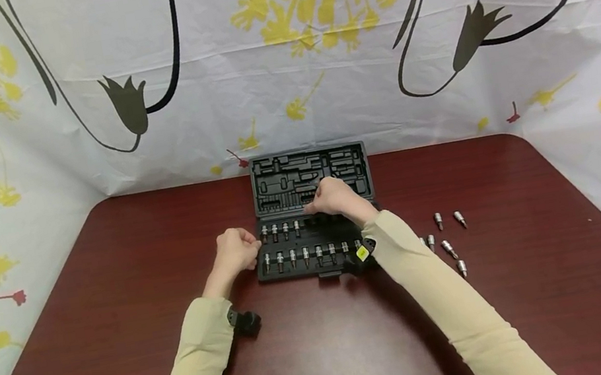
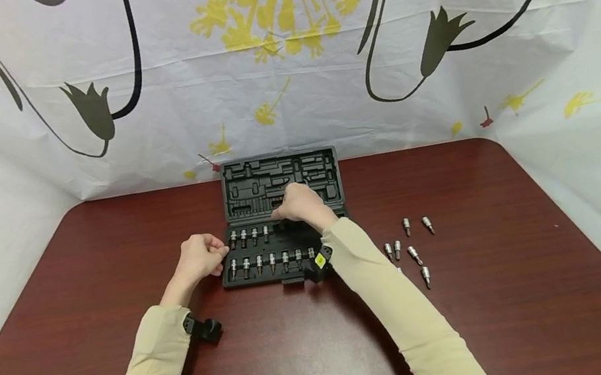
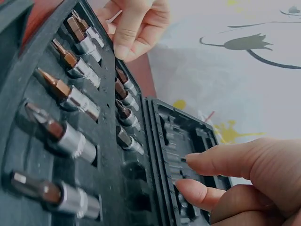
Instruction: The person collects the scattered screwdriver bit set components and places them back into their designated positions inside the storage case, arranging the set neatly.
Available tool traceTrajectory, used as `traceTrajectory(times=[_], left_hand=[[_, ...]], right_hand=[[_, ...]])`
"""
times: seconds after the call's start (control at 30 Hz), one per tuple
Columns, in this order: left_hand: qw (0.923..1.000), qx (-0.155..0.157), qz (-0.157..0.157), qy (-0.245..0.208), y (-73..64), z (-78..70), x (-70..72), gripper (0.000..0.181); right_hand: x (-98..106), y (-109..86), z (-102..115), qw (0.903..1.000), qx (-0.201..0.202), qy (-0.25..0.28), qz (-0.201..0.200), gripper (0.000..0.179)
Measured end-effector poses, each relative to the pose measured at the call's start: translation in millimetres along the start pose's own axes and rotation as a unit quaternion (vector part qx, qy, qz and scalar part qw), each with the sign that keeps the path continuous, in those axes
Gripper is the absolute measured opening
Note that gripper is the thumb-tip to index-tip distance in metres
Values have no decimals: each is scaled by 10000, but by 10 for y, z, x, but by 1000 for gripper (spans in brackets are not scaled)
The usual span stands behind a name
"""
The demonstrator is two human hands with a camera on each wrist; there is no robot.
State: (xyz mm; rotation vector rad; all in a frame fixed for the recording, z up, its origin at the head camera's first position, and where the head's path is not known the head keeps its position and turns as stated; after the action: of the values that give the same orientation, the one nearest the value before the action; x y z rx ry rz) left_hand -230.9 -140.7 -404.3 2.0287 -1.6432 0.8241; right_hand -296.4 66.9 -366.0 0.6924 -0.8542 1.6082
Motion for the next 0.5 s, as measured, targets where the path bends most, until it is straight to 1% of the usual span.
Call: traceTrajectory(times=[0.2, 0.37, 0.5], left_hand=[[10000, -51, -10, -22, -4, 8, 7, 10], [10000, -53, -5, 12, 0, 6, 5, 10], [9999, -99, -13, 10, -2, 3, 2, 10]], right_hand=[[87, -80, -61, 9998, 144, -37, -106, 54], [154, -131, -112, 9999, 73, -18, -139, 53], [204, -160, -171, 9996, 120, -100, -214, 51]])
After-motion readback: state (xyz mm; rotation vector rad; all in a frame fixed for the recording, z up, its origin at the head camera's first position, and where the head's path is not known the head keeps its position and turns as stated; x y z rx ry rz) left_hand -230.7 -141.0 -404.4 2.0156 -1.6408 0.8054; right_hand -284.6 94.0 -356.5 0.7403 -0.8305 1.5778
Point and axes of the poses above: each hand's wrist, its own y-axis towards the middle knuckle, its own x-axis out of the back of the hand, z = x × y, the point moved 2 cm from there along y, towards the middle knuckle, and after that the axes turned 11 degrees about -z, right-handed, at the moved point
